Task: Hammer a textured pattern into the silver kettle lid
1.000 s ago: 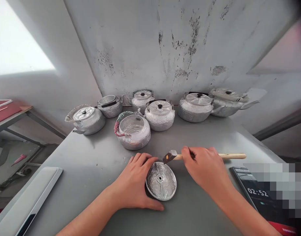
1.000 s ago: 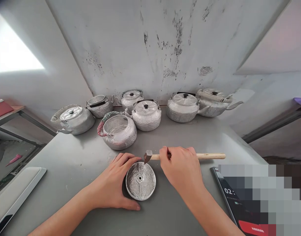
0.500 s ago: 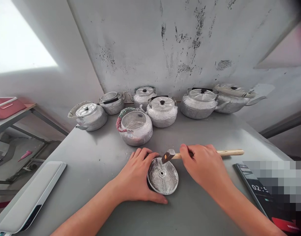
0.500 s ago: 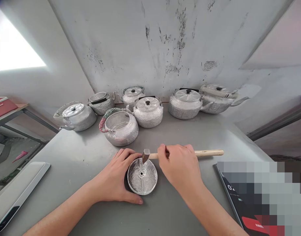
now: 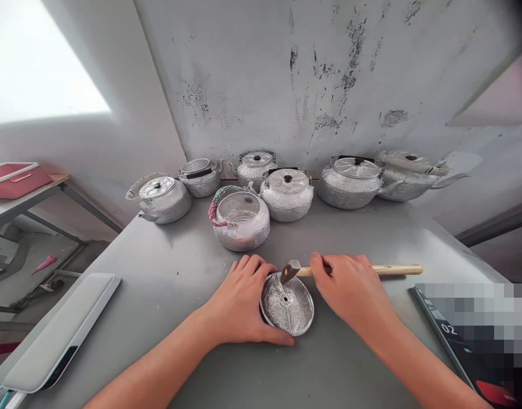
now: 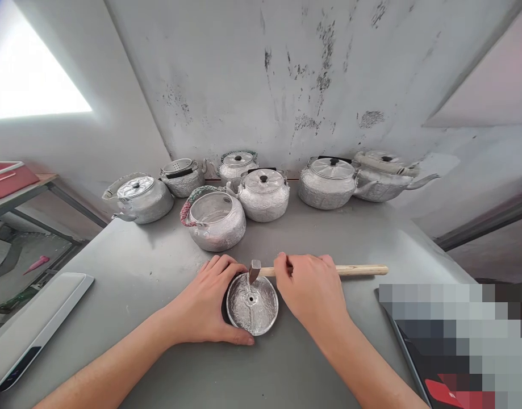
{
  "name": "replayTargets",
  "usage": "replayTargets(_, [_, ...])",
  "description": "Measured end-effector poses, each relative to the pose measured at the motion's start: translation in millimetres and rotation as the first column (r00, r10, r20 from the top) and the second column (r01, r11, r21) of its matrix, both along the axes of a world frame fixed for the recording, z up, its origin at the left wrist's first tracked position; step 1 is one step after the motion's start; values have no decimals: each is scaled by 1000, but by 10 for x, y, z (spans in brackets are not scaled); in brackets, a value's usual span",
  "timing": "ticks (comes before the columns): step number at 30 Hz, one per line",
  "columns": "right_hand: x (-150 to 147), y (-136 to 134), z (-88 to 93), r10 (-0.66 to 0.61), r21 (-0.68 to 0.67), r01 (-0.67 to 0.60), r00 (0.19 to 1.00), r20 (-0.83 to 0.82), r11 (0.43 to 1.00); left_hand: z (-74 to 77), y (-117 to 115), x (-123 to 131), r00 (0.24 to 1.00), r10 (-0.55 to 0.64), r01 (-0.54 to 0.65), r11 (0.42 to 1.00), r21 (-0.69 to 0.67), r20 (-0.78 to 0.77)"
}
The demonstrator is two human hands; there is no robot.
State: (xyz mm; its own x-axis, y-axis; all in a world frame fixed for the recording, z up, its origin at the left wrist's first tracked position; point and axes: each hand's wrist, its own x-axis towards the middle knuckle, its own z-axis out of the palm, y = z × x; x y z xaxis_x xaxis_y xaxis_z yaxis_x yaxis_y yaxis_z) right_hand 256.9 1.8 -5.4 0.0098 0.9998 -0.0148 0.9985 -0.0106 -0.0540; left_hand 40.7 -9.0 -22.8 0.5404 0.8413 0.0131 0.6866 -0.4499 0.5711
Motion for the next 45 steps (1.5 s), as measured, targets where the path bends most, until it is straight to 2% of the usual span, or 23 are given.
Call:
replayTargets(10, [4,19,-19,6,2,-6,1000,-6,1000,-8,10,1,1000,2,-2,1000,-10,-2])
replayTargets(17, [25,-8,17,-26,45,26,1000,-3,999,9,2,0,1000,5,-5,1000,-3,6])
replayTargets(25, [21,-22,15,13,133,-6,999,-48,991,18,9,-2,1000,1,-1,1000,-6,21])
replayTargets(35, [78,-88,106,87,304,-10,967,-239,953,62,-21,-44,997,-30,31,999,-20,67])
replayTargets(45, [85,-126,124,163,513,-32,964,-212,858,21,-22,-28,994,0,0,1000,-1,111])
